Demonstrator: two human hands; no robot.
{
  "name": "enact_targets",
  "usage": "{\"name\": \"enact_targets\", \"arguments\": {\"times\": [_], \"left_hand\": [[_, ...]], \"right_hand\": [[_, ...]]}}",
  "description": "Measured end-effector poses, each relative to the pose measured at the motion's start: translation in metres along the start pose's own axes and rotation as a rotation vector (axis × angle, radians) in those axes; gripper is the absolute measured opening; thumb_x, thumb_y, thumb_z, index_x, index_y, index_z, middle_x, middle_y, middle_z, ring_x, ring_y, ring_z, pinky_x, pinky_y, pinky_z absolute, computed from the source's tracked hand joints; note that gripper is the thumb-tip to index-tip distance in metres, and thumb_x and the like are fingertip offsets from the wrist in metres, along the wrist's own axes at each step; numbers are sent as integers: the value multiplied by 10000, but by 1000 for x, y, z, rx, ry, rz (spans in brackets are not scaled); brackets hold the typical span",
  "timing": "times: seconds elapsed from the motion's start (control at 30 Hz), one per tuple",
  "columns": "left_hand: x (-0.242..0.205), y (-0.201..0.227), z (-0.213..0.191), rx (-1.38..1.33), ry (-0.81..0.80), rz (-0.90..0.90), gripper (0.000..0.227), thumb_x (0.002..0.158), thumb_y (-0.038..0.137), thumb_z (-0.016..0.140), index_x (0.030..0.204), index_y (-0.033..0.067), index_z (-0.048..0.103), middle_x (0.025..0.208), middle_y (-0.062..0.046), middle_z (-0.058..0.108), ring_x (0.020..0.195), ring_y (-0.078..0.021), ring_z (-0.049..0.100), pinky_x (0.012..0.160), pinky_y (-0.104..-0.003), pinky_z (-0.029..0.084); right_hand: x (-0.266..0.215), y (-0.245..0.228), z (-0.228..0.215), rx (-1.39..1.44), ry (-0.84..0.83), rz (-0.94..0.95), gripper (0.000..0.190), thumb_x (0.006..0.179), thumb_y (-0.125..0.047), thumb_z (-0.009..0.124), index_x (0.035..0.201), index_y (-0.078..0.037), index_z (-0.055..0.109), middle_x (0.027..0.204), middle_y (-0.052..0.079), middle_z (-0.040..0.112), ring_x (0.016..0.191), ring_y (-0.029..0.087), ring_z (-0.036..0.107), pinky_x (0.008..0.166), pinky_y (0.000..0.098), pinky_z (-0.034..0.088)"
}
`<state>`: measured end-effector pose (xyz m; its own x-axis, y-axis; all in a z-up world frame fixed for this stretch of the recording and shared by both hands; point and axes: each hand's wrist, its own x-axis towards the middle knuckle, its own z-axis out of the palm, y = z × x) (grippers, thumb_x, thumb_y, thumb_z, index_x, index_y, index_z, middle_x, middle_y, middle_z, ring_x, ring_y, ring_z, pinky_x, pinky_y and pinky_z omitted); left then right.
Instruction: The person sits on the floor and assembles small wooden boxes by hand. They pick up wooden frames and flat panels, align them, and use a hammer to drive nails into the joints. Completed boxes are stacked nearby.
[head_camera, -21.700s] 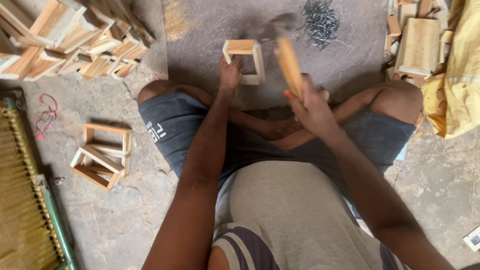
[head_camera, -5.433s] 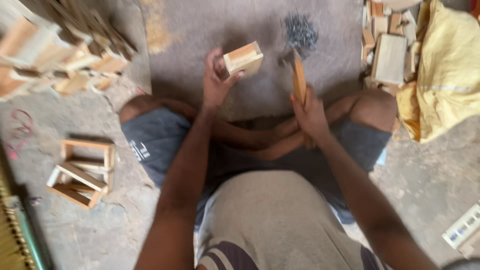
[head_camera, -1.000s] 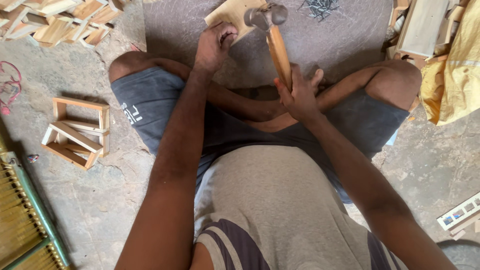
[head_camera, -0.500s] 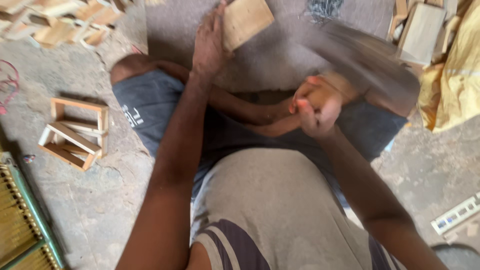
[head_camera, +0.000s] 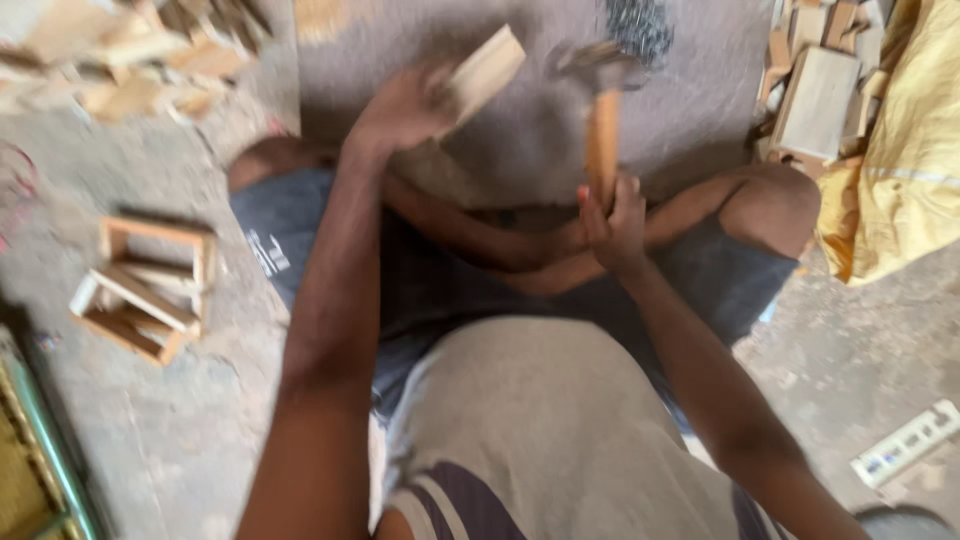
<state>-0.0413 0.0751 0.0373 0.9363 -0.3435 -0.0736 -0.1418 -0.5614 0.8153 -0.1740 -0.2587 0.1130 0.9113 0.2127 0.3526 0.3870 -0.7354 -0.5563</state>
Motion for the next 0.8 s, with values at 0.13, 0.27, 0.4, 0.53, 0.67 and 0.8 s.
{"name": "enact_targets", "arguments": {"times": [0.13, 0.27, 0.4, 0.53, 0.67, 0.8], "left_hand": [[11, 36, 53, 573, 209, -297, 537, 894, 238, 713, 1359, 13, 568, 1076, -191, 724, 953, -354, 730, 812, -448, 597], [24, 42, 72, 654, 386, -268, 256, 1053, 166, 612, 1270, 29, 601, 1019, -159, 731, 882, -333, 734, 757, -446, 593], [15, 29, 62, 589, 371, -250, 355, 986, 138, 601, 1322, 25, 580, 1081, -165, 730, 935, -333, 736, 805, -455, 594], [21, 23, 46, 275, 421, -248, 570, 910, 335, 691, 1381, 61, 521, 1049, -201, 732, 959, -401, 714, 823, -513, 565], [16, 15, 58, -344, 670, -107, 469, 1096, 323, 565, 1421, 31, 394, 1159, -253, 684, 1055, -443, 705, 886, -506, 555], [7, 13, 79, -321, 707, -21, 397, 1113, 334, 542, 1370, 53, 430, 1155, -271, 684, 1053, -481, 685, 887, -521, 537]], "right_hand": [[8, -7, 1, 680, -2, 280, 319, 1088, -158, 574, 1341, 14, 484, 815, 114, 589, 594, 286, 544, 569, 378, 481], [39, 9, 10, 187, -85, 129, 294, 1112, -171, 627, 1304, 27, 527, 794, 148, 613, 682, 352, 651, 592, 395, 489], [55, 21, 3, 109, -220, 294, 233, 1120, -189, 661, 1140, 13, 548, 749, 133, 618, 663, 274, 668, 557, 416, 483], [31, 0, -12, 305, -172, 411, 255, 1058, -240, 696, 1068, -19, 570, 722, 126, 594, 579, 258, 592, 522, 400, 468], [2, -20, -13, 516, -215, 647, 230, 993, -265, 698, 1051, -59, 614, 656, 36, 603, 503, 76, 574, 460, 267, 456], [18, -40, -29, 529, -66, 336, 247, 1115, -192, 672, 1248, -45, 525, 890, 79, 701, 658, 66, 628, 581, 255, 504]]}}
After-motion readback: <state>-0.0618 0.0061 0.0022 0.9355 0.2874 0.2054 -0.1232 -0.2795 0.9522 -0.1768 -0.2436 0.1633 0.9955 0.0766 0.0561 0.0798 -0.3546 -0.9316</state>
